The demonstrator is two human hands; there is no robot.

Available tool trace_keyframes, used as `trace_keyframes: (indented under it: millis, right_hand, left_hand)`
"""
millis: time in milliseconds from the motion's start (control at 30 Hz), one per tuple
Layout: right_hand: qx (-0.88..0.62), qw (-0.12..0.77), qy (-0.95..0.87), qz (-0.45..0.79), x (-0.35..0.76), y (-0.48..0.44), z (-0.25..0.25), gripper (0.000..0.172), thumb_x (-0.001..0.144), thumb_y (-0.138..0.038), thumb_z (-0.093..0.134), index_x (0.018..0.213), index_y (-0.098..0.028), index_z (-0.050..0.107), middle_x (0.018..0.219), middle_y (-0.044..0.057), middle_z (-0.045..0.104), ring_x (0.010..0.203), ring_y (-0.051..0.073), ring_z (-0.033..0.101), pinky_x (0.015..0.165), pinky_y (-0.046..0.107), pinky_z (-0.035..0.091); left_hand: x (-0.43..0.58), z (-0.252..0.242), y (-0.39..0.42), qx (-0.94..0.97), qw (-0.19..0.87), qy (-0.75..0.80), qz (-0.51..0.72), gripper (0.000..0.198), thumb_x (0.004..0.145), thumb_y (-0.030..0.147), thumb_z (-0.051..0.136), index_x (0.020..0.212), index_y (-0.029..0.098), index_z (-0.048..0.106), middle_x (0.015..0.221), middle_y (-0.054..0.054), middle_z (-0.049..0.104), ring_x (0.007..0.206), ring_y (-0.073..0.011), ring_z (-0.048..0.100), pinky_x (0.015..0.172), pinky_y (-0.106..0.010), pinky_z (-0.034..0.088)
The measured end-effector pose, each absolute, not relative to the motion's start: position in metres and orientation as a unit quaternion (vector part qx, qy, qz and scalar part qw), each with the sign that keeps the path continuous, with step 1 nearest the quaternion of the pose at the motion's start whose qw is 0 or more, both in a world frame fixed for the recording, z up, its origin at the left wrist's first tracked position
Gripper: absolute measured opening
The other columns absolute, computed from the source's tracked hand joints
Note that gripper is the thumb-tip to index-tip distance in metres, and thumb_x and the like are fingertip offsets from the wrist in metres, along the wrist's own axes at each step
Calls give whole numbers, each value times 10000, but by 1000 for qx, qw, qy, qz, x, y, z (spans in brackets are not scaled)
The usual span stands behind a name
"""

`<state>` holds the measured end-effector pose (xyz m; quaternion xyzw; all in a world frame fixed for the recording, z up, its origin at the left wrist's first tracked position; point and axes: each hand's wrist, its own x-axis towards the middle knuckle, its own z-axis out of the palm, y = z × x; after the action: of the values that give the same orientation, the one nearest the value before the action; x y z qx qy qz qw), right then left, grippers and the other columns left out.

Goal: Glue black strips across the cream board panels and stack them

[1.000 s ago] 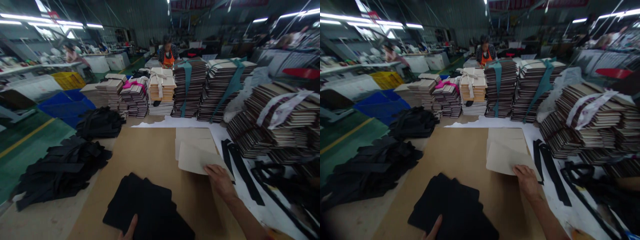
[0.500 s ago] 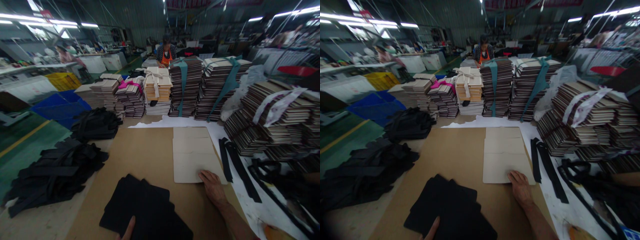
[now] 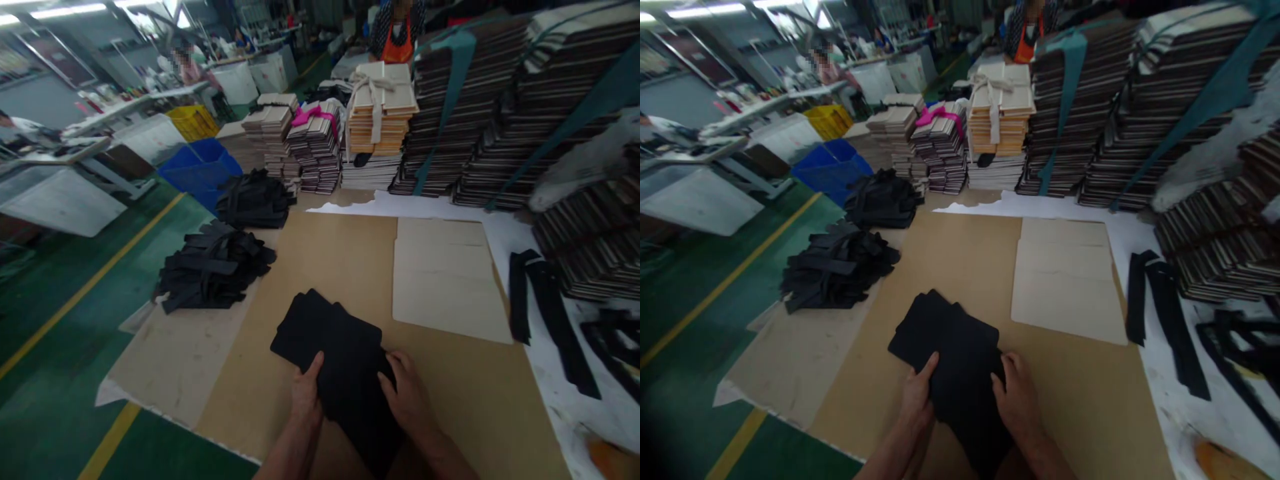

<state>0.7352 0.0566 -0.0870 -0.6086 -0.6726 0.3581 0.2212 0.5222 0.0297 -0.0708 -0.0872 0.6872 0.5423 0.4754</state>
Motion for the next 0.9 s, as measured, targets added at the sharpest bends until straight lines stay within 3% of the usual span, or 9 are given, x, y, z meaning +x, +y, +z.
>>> trace_keyframes:
  millis: [233, 367, 433, 567, 733, 900]
  right_hand:
    - [-674, 208, -587, 397, 732, 47, -68, 288, 801, -279, 510, 1054, -182, 607, 1126, 144, 582, 1066, 285, 586, 947, 422, 466]
    - [-677, 170, -550, 460, 726, 49, -50, 293, 763, -270, 565, 1032, -186, 645, 841, 51, 674, 766, 206, 649, 711, 313, 513]
    - [-648, 153, -543, 511, 724, 53, -42, 219, 776, -330, 581, 917, -196, 684, 750, 10, 685, 705, 179, 649, 641, 265, 490]
    - [-593, 129, -541, 582, 729, 59, -38, 331, 806, -462, 546, 776, -183, 721, 781, 34, 725, 787, 222, 668, 740, 319, 488]
    - [-573, 135, -512, 625, 745, 62, -48, 450, 821, -532, 506, 921, -168, 751, 885, 62, 756, 880, 275, 690, 831, 392, 515]
    - [-594, 252, -503, 575, 791, 66, -19, 429, 866, -494, 534, 1123, -208, 723, 1107, 53, 736, 1107, 281, 645, 993, 417, 489]
  left_hand:
    - [521, -63, 31, -77, 468, 723, 502, 570, 704, 320, 833, 1179, 165, 557, 1001, -104, 724, 890, -264, 717, 861, -406, 582]
    - [519, -58, 34, -74, 481, 734, 473, 557, 718, 358, 814, 1173, 170, 555, 989, -107, 719, 925, -286, 709, 864, -431, 576]
    - [519, -57, 35, -71, 485, 735, 468, 538, 722, 359, 809, 1162, 174, 561, 997, -110, 718, 923, -285, 709, 863, -434, 575]
    - [522, -57, 32, -68, 474, 739, 475, 529, 708, 373, 819, 1134, 172, 577, 999, -111, 720, 916, -274, 709, 861, -413, 573]
    - [520, -66, 31, -77, 446, 753, 478, 531, 768, 500, 738, 1109, 122, 589, 989, -156, 708, 989, -299, 688, 874, -406, 561]
    - [517, -62, 32, -55, 463, 743, 479, 441, 786, 410, 728, 1104, 132, 604, 985, -160, 702, 979, -302, 690, 867, -403, 563]
